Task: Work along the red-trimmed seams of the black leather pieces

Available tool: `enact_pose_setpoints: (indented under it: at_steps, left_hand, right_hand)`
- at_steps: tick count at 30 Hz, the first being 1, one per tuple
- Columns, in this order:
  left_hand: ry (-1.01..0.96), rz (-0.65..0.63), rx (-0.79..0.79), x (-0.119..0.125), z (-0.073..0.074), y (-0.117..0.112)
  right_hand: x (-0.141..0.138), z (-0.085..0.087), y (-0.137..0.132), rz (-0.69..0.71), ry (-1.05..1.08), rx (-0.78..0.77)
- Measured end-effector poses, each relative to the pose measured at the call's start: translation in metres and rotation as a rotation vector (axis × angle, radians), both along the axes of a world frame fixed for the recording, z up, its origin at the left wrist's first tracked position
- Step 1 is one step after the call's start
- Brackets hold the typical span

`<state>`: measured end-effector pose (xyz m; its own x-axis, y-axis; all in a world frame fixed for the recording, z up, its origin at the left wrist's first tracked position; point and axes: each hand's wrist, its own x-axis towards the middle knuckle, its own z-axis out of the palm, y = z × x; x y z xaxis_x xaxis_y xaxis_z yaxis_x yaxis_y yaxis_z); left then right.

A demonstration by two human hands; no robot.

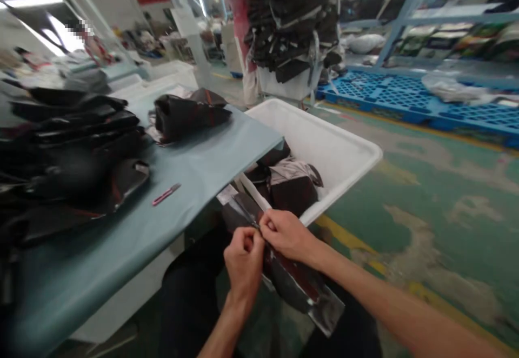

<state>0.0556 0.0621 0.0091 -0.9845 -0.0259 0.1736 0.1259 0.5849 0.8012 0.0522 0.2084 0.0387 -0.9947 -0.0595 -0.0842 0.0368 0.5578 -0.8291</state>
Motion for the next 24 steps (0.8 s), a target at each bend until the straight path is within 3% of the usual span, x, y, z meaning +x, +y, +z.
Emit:
enact_pose_setpoints:
  at_steps: [5,11,15,18,21,24]
  left_hand:
    - [-0.088,0.004,0.062,0.002,0.009,0.003]
    - [-0.091,-0.034,0.077,0.001,0.011,0.000]
    - [-0.107,-0.073,0.042,0.001,0.012,-0.004]
    - [-0.173,-0.090,-0.072,0.003,0.021,-0.005]
    - [-0.279,-0.063,-0.227,0.001,0.031,-0.003]
    - [-0.340,-0.047,-0.289,-0.002,0.036,-0.001]
  right_hand:
    - [0.006,-0.005,0.002,-0.045,0.134,-0.017]
    - [0.003,-0.005,0.005,-0.012,0.077,-0.098]
    - [0.007,-0.005,0.003,0.030,0.161,0.003]
    - [0.011,-0.003,0.008,0.046,0.160,0.096]
    - [-0.003,0.011,0.019,0.108,0.054,0.166]
    - [-0.038,0.046,0.008,0.046,0.164,0.368]
